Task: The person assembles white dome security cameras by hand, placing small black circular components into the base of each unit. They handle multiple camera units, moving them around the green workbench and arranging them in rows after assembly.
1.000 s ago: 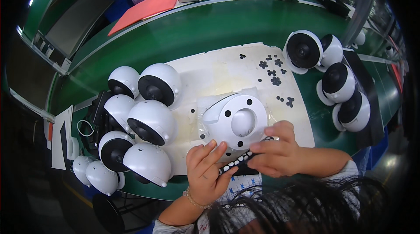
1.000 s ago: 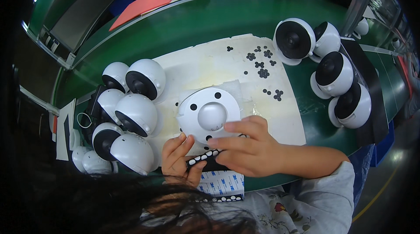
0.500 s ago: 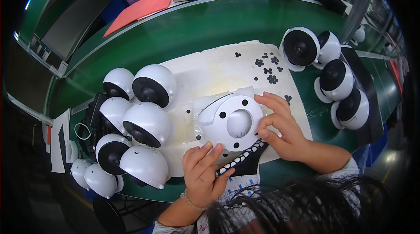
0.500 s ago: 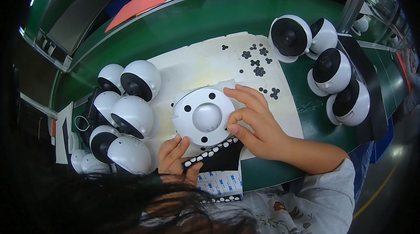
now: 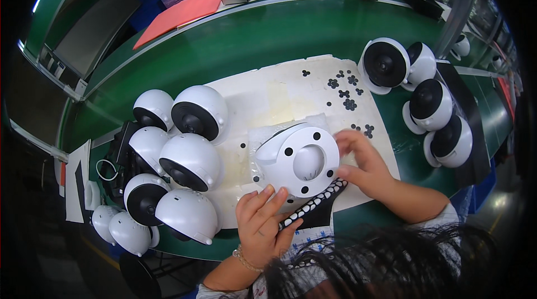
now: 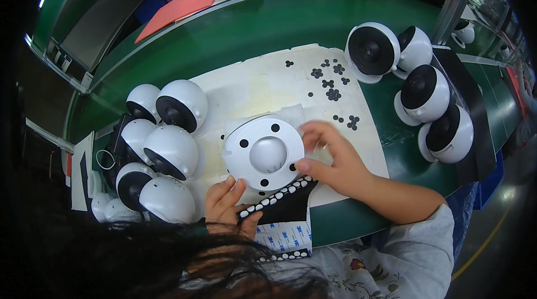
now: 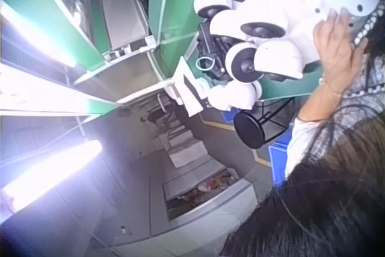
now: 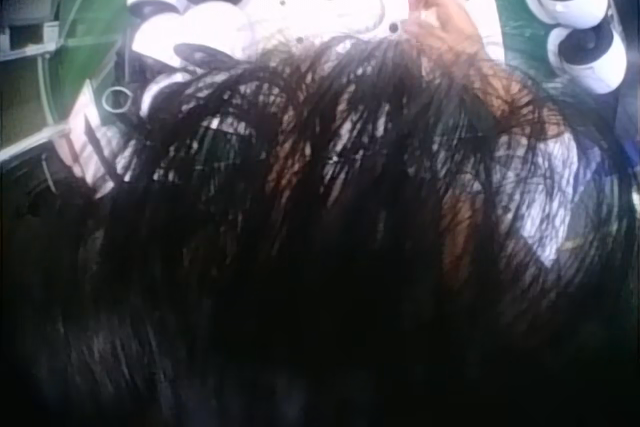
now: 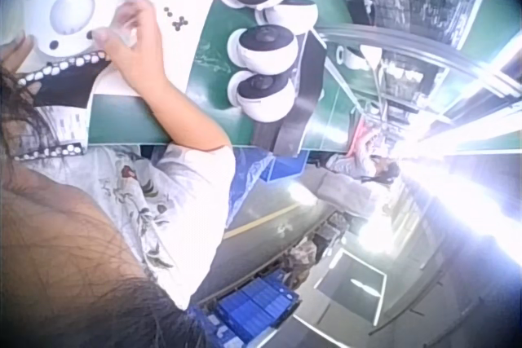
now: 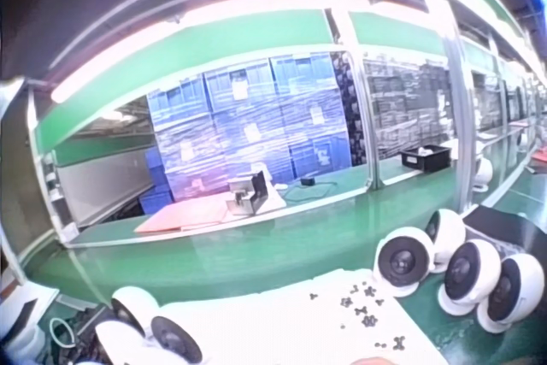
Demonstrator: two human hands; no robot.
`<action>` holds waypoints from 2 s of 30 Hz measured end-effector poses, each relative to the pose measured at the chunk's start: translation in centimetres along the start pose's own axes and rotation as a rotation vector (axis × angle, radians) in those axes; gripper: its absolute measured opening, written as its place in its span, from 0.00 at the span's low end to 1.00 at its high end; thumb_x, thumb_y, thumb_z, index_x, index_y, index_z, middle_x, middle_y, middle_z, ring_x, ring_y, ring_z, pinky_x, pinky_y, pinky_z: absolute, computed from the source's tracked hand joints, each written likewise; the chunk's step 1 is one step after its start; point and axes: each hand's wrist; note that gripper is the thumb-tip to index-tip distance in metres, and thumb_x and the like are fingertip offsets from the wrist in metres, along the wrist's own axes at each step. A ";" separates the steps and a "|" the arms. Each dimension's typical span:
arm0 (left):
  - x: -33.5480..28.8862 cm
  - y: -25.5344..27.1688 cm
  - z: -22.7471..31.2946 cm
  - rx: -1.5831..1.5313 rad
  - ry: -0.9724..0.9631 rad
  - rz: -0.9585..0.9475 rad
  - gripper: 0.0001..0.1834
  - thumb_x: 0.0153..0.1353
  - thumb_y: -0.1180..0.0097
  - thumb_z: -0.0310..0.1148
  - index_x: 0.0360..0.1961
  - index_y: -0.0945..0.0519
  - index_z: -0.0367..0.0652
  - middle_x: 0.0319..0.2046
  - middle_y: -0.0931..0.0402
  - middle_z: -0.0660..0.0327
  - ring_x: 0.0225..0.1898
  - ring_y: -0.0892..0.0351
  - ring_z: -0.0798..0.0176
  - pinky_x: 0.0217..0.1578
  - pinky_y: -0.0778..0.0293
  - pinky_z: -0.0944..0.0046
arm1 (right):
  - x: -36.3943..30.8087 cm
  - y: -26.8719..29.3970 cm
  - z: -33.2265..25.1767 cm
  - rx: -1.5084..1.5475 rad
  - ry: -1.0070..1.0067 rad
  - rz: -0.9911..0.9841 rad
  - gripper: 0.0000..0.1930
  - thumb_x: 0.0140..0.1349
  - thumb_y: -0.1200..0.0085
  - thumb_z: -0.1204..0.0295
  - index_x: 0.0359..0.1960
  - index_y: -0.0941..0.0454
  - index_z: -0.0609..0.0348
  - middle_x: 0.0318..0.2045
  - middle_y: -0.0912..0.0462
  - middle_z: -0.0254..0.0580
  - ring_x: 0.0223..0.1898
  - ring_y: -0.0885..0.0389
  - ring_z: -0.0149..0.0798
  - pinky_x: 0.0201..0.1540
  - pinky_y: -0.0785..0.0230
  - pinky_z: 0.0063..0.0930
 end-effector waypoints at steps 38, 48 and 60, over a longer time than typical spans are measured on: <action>0.2 0.9 -1.6 -0.302 -0.356 -0.459 0.20 0.50 0.53 0.29 0.47 0.24 0.47 0.45 0.25 0.65 0.36 0.26 0.60 0.38 0.29 0.64 | 5.1 9.8 5.7 -1.369 -0.048 0.331 0.24 0.55 0.49 0.61 0.51 0.33 0.61 0.48 0.30 0.51 0.53 0.35 0.48 0.54 0.47 0.42; -0.1 0.4 -2.8 -0.454 -0.429 -0.344 0.20 0.51 0.55 0.37 0.44 0.23 0.42 0.40 0.23 0.60 0.31 0.25 0.60 0.33 0.29 0.65 | 4.1 4.5 -3.3 -1.017 0.348 0.285 0.09 0.51 0.45 0.74 0.36 0.24 0.59 0.27 0.25 0.42 0.32 0.26 0.41 0.37 0.37 0.31; 0.1 1.7 -1.4 -0.578 -0.022 -0.187 0.18 0.38 0.40 0.19 0.36 0.20 0.36 0.26 0.23 0.56 0.26 0.27 0.58 0.29 0.32 0.65 | 8.4 -1.5 -5.5 -0.088 -0.261 -0.358 0.15 0.57 0.47 0.65 0.44 0.24 0.58 0.36 0.21 0.39 0.37 0.25 0.29 0.42 0.33 0.22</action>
Point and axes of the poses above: each hand's wrist, its own x-axis towards the middle knuckle, its own y-axis out of the back of the hand, z = x × y
